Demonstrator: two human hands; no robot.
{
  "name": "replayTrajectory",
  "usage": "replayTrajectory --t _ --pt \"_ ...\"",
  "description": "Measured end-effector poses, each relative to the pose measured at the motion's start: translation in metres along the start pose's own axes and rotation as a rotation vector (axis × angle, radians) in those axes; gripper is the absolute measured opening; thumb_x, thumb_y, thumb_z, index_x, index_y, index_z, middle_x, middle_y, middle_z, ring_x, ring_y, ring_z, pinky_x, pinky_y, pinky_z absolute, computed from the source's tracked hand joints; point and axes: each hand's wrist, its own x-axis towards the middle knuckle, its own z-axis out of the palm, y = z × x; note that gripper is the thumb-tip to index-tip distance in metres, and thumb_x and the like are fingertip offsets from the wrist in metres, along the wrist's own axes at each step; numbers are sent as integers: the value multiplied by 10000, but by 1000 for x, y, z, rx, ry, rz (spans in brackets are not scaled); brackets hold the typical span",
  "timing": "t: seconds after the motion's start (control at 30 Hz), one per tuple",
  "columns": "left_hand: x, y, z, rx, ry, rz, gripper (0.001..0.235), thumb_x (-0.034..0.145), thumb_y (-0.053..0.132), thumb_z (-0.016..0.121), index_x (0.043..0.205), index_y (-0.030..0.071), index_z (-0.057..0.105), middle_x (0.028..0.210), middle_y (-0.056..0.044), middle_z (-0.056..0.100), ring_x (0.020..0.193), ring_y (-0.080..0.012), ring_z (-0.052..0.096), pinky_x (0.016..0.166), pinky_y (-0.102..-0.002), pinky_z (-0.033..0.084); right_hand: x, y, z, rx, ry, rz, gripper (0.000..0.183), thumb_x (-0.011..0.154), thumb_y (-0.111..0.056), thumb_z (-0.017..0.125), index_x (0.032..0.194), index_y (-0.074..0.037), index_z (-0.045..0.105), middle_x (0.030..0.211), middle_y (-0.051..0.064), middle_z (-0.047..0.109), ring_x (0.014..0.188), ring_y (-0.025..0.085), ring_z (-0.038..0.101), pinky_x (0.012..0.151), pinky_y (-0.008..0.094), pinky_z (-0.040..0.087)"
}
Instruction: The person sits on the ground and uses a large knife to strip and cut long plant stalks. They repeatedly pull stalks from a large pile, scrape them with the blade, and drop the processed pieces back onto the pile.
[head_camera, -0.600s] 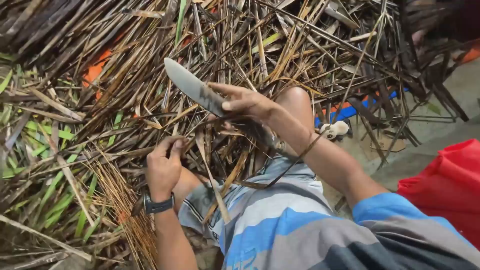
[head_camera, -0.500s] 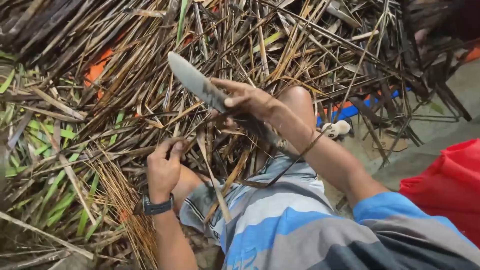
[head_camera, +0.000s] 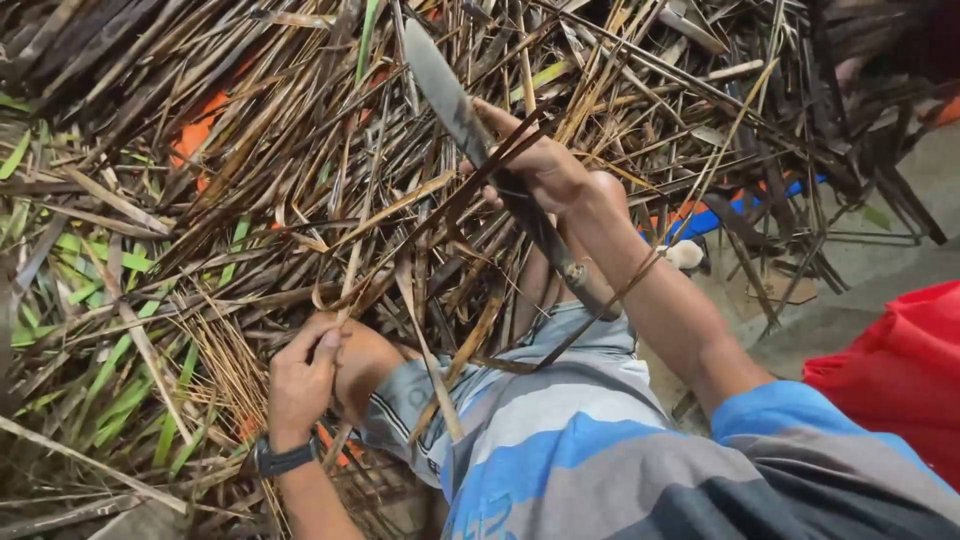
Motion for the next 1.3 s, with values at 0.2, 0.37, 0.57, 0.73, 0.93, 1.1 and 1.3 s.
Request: replayTrajectory --t 0.2,0.37,0.57,0.73,0.93,1.1,1.3 --pt "-26 -76 -25 165 -96 -220 352 1013 375 507 1209 179 724 826 -51 717 438 -116 468 378 -261 413 -9 -27 14 235 128 38 937 822 225 513 1616 -177 221 1511 339 228 995 424 689 584 408 687" --pt "-25 -52 -21 178 -65 -239 303 1012 306 537 1196 158 727 1030 -75 745 755 -169 514 638 -411 435 -11 -28 23 228 77 83 947 842 209 497 1631 -195 164 1440 359 308 812 377 683 535 395 673" --pt "6 -1 3 108 13 -73 258 1022 259 578 1167 126 745 822 -133 730 660 -234 627 627 -386 515 -7 -9 37 95 8 88 878 818 69 621 1580 -178 262 1338 301 348 740 352 719 514 357 636" --pt "31 34 24 -40 107 91 185 1043 165 628 1114 61 764 708 -128 707 746 -268 693 814 -419 545 -7 19 31 -90 -46 33 692 877 -85 673 1521 -170 436 1152 357 666 653 356 739 526 386 613" --pt "36 67 31 -168 191 166 171 1059 130 615 1136 94 764 762 -88 713 726 -166 648 761 -368 539 -5 27 38 -45 -170 180 742 913 -31 612 1585 -109 306 1074 344 689 652 335 747 561 371 636" --pt "31 52 32 -127 171 157 155 1024 123 648 1102 79 774 696 -127 702 741 -210 682 792 -407 545 -4 27 41 7 -211 191 748 918 6 586 1593 -143 298 1166 350 666 742 386 755 588 391 643" --pt "27 42 31 -117 151 169 164 1034 115 633 1105 77 776 669 -110 694 738 -236 693 826 -434 540 2 34 29 -47 -166 252 760 909 -5 591 1591 -116 275 1439 317 479 907 421 737 633 410 673"
